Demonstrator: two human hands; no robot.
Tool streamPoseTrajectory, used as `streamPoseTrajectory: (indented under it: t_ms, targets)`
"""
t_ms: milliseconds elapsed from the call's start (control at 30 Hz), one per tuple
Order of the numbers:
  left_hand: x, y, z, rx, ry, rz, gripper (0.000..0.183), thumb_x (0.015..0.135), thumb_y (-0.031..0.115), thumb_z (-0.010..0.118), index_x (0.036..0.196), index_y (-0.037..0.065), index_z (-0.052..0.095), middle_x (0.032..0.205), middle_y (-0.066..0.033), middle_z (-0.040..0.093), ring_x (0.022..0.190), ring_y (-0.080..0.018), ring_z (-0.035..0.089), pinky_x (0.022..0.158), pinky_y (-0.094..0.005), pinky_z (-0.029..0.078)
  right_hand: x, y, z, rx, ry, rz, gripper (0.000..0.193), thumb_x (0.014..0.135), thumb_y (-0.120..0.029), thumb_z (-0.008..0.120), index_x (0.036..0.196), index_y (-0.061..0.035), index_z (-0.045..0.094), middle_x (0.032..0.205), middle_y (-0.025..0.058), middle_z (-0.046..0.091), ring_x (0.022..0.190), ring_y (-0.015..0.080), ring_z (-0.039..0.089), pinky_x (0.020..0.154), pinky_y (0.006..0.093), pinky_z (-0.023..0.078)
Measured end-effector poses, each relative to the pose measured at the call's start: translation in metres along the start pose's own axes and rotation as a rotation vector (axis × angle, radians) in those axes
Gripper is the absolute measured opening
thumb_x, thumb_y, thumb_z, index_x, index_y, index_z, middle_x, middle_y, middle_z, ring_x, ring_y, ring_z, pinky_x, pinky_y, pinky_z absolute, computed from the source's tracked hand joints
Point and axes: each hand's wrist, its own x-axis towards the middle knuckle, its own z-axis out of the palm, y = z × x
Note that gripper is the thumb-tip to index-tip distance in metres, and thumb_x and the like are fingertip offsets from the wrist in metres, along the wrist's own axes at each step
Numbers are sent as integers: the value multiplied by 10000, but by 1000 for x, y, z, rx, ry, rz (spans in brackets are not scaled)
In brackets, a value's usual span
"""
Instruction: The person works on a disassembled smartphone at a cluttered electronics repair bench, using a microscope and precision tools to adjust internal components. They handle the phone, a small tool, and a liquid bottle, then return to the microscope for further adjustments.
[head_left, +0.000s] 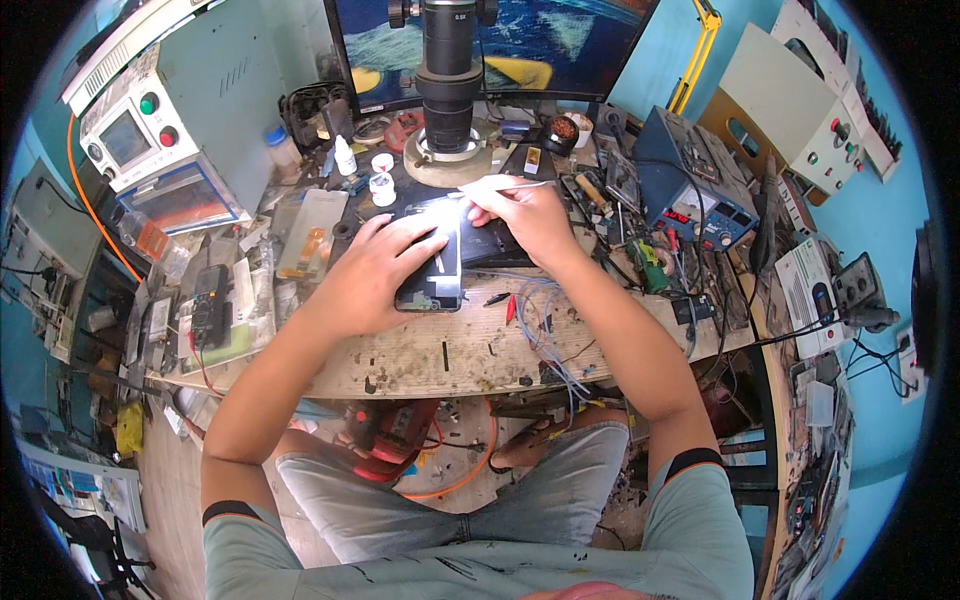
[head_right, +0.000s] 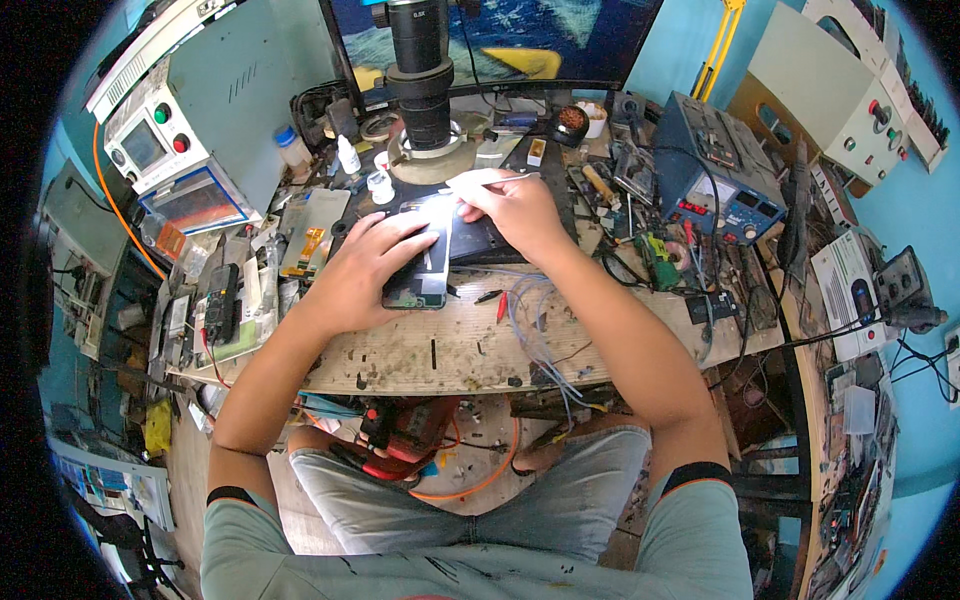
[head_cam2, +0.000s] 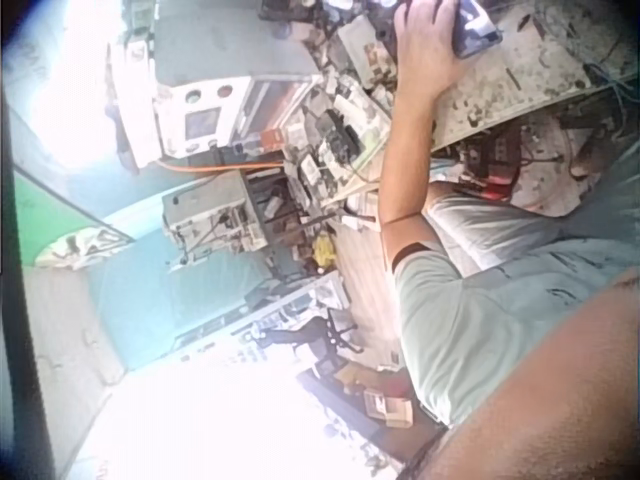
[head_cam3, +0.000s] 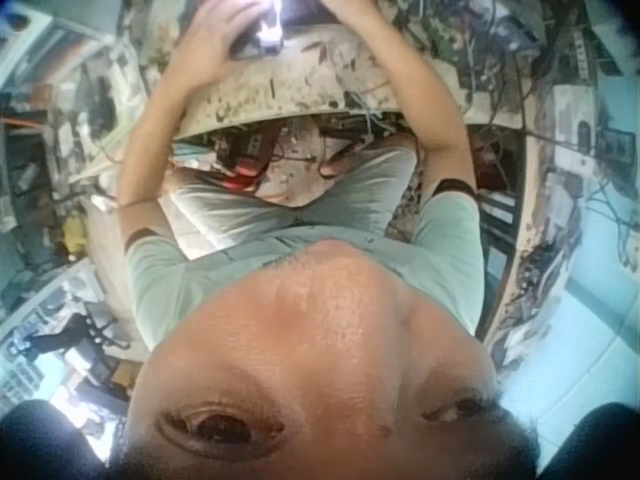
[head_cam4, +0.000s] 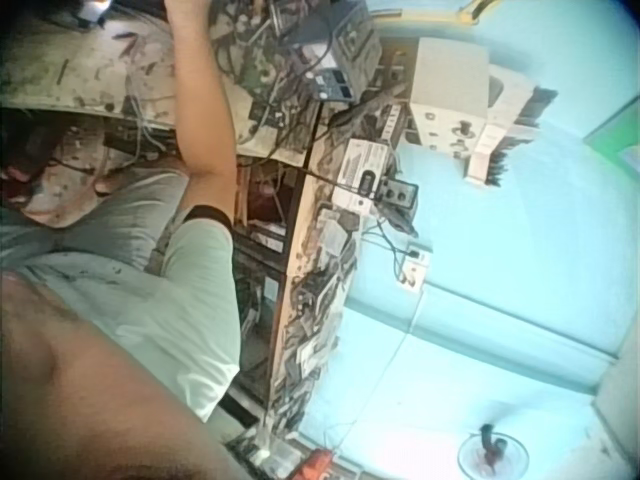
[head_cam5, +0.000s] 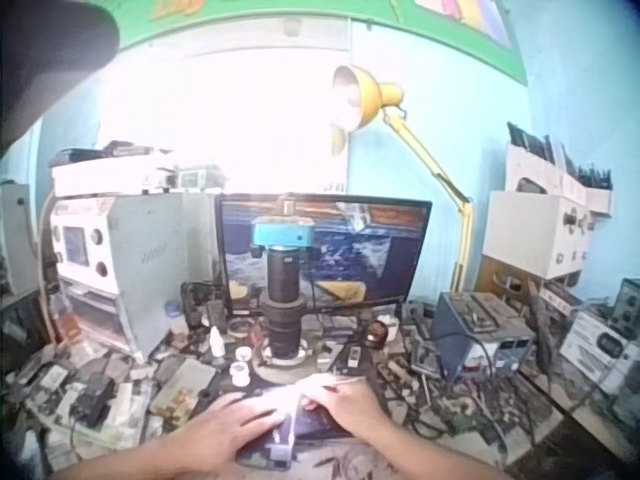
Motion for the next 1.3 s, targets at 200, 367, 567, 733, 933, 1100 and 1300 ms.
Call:
streamPoseTrajectory:
  t_ms: [200,367,567,733,933,1100,1300]
  targets:
    - [1,-1,3,-12,16,-3,903,694,357,909,1485,99,557,1526,-156,530,1423,-367,480,1227,-544,319,2,-3,-1,-9,-7,27,210,1012,-153,668,1064,15,784,905,81,760,795,125,720,749,261,586]
    - [0,0,1,-2,11,-1,901,667,296,891,1481,96,560,1522,-152,533,1421,-364,478,1229,-540,317,-1,-8,-1,30,-2,69,208,997,-138,682,1090,17,785,929,93,770,794,126,722,753,261,588]
    - [-1,4,-2,-50,32,-22,866,633,126,818,1464,92,578,1500,-142,553,1411,-361,492,1228,-539,331,-3,2,3,52,-37,89,229,990,-116,680,1147,14,785,967,111,782,803,131,726,753,269,590]
    - [-1,0,1,-53,50,-21,835,646,-26,712,1464,91,587,1483,-138,569,1416,-355,505,1239,-543,343,-5,-9,3,11,-49,105,243,1011,-138,683,1185,-2,785,1020,80,771,824,115,701,780,266,584]
    - [-1,-2,3,-54,36,-24,842,650,-35,709,1471,102,586,1515,-138,551,1434,-366,493,1246,-552,341,-7,-13,2,-56,-48,105,237,1014,-144,683,1174,-4,787,1007,61,765,795,108,684,745,264,571]
    - [0,-2,5,-56,46,-19,825,669,-32,707,1473,103,585,1531,-140,541,1440,-371,485,1247,-550,334,-6,-7,0,-47,-35,90,228,1001,-136,693,1162,0,781,992,68,767,778,108,689,730,260,567]
    - [1,-6,7,-59,53,-18,805,688,-40,697,1473,103,585,1540,-144,540,1448,-368,478,1249,-549,322,-6,-7,1,-34,-38,61,244,1008,-125,686,1192,18,757,1009,77,761,789,109,686,742,261,572]
